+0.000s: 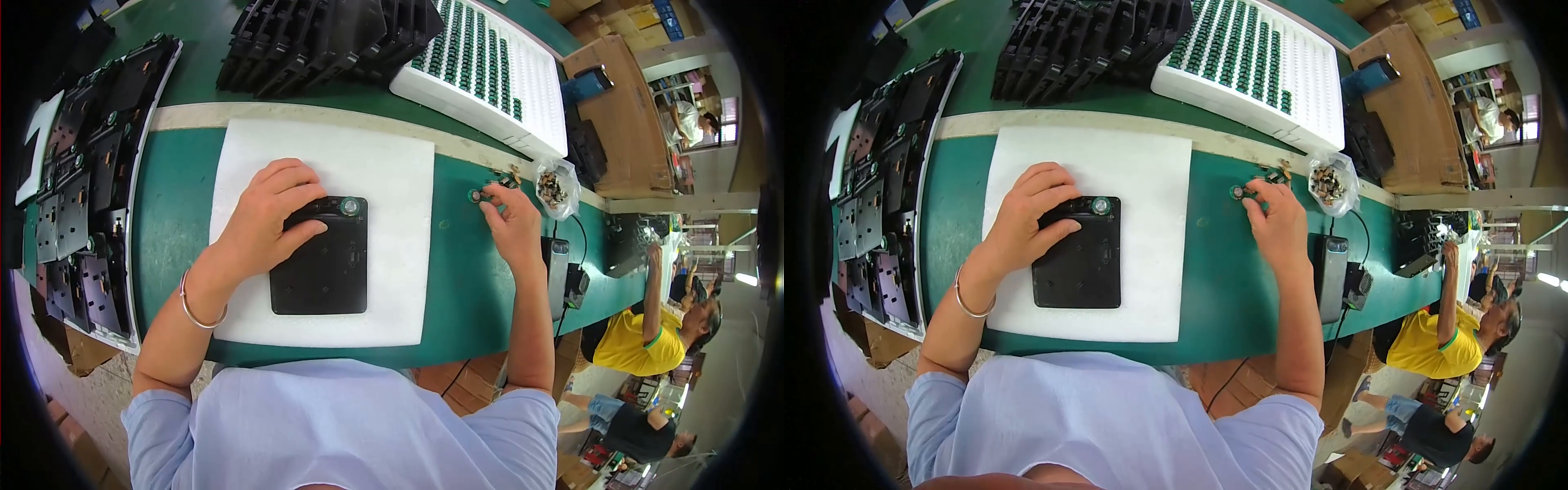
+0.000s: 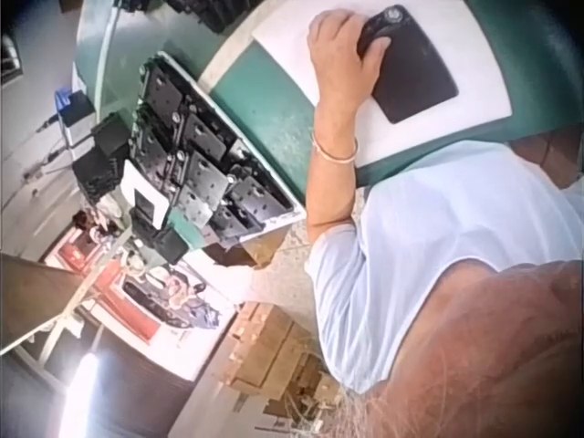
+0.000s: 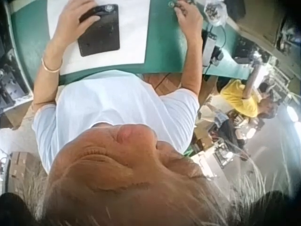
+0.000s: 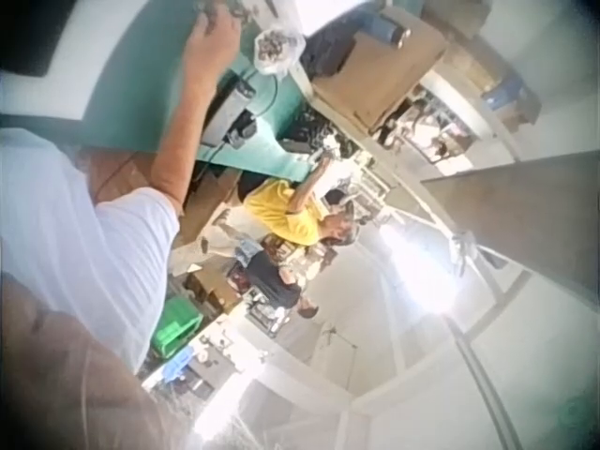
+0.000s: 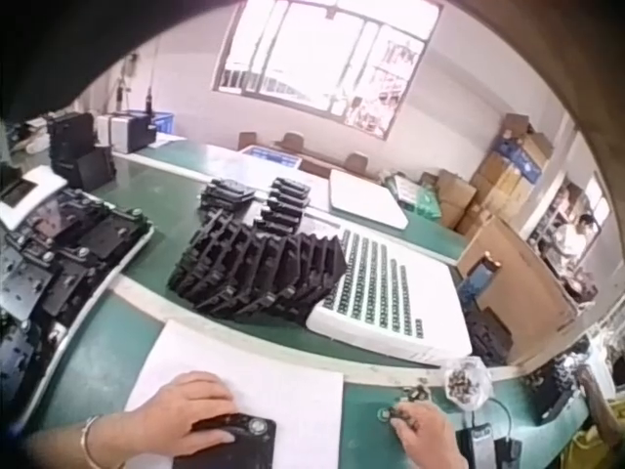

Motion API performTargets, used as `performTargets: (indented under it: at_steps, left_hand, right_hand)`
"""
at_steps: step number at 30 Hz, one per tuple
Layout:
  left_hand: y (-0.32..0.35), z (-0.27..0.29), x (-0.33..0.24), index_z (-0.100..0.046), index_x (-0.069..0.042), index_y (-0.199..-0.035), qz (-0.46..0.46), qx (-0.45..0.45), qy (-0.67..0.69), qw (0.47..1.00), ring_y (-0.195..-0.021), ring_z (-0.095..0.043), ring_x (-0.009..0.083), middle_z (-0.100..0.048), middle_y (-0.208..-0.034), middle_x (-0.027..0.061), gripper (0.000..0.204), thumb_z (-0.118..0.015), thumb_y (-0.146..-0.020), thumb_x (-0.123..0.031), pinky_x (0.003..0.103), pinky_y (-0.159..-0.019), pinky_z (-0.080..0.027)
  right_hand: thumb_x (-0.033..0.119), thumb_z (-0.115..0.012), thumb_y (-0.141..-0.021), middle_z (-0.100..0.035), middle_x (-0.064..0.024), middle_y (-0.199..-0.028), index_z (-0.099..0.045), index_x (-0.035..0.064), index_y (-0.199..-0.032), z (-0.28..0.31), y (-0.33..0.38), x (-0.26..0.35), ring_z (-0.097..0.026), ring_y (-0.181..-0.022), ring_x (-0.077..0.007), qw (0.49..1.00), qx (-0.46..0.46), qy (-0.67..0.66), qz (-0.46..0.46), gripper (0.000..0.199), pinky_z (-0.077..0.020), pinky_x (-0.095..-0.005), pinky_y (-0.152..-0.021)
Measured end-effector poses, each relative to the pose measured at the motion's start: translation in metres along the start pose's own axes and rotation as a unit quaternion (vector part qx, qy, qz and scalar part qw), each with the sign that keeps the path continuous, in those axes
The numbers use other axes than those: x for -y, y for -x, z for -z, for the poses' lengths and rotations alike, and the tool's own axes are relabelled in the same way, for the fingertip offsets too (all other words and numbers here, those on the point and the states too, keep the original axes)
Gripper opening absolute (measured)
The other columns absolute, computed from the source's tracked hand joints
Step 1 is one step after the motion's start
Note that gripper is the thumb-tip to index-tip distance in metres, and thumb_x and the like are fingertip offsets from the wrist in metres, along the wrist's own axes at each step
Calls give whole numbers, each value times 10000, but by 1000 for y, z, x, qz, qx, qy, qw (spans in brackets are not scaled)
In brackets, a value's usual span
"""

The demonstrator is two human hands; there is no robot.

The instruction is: The person assembles black plastic housings by inserting small circular components and small connectors into them by hand, then stacks the completed housings onto a tray on the workbench.

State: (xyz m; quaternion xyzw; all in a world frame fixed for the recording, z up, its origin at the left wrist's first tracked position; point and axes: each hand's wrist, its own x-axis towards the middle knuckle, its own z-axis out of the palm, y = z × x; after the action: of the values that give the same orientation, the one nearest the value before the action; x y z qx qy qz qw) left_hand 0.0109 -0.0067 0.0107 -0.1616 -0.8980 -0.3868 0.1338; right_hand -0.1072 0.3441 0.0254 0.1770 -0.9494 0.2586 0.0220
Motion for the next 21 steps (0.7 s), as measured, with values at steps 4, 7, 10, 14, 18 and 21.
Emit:
performTargets:
  at_steps: [4,7,10,14,18,21]
  left_hand:
    - [0,0,0,-653,-13,-1012,-4,-3,-2,1000,-1116,-556,345,-626,-1086,126,362,-795,-683,-62,420,-963,-463]
    - [2,1,0,-652,-24,-1006,-5,-11,-3,1000,-1102,-563,336,-628,-1076,120,358,-800,-682,-63,423,-957,-464]
    - [2,1,1,-652,-16,-1016,-5,-10,-2,1000,-1106,-561,347,-626,-1087,130,368,-797,-681,-63,430,-954,-469]
    - [0,-1,3,-653,-12,-1036,-22,-12,6,1000,-1105,-563,358,-627,-1095,136,392,-799,-677,-65,437,-947,-478]
    - [0,-3,5,-655,-26,-1005,-20,-18,-5,1000,-1089,-569,320,-628,-1063,104,346,-792,-691,-74,425,-953,-466]
    - [1,-3,5,-656,-24,-999,-18,-22,-5,1000,-1089,-570,313,-630,-1059,100,342,-797,-692,-77,420,-953,-467]
  right_hand:
    - [66,-699,-844,-648,-93,-856,-683,54,-1046,-4,-5,-12,-599,-671,-220,998,0,-55,-20,203,-492,-331,-627]
    - [58,-676,-865,-647,-103,-847,-672,36,-1020,-5,-7,-9,-612,-678,-208,998,-27,-51,0,156,-493,-310,-620]
    - [57,-618,-915,-640,-71,-811,-655,16,-963,-10,-3,-2,-616,-634,-143,993,-78,-90,4,73,-472,-270,-571]
    - [53,-569,-940,-623,11,-752,-667,27,-945,9,20,60,-558,-590,-68,954,104,-251,-129,101,-431,-232,-528]
    - [49,-598,-914,-626,-15,-805,-686,21,-986,-13,17,76,-543,-636,-91,942,238,-235,-30,117,-434,-247,-563]
    - [42,-630,-888,-628,-56,-830,-692,20,-1024,-23,12,86,-555,-680,-129,952,251,-164,52,151,-450,-256,-617]
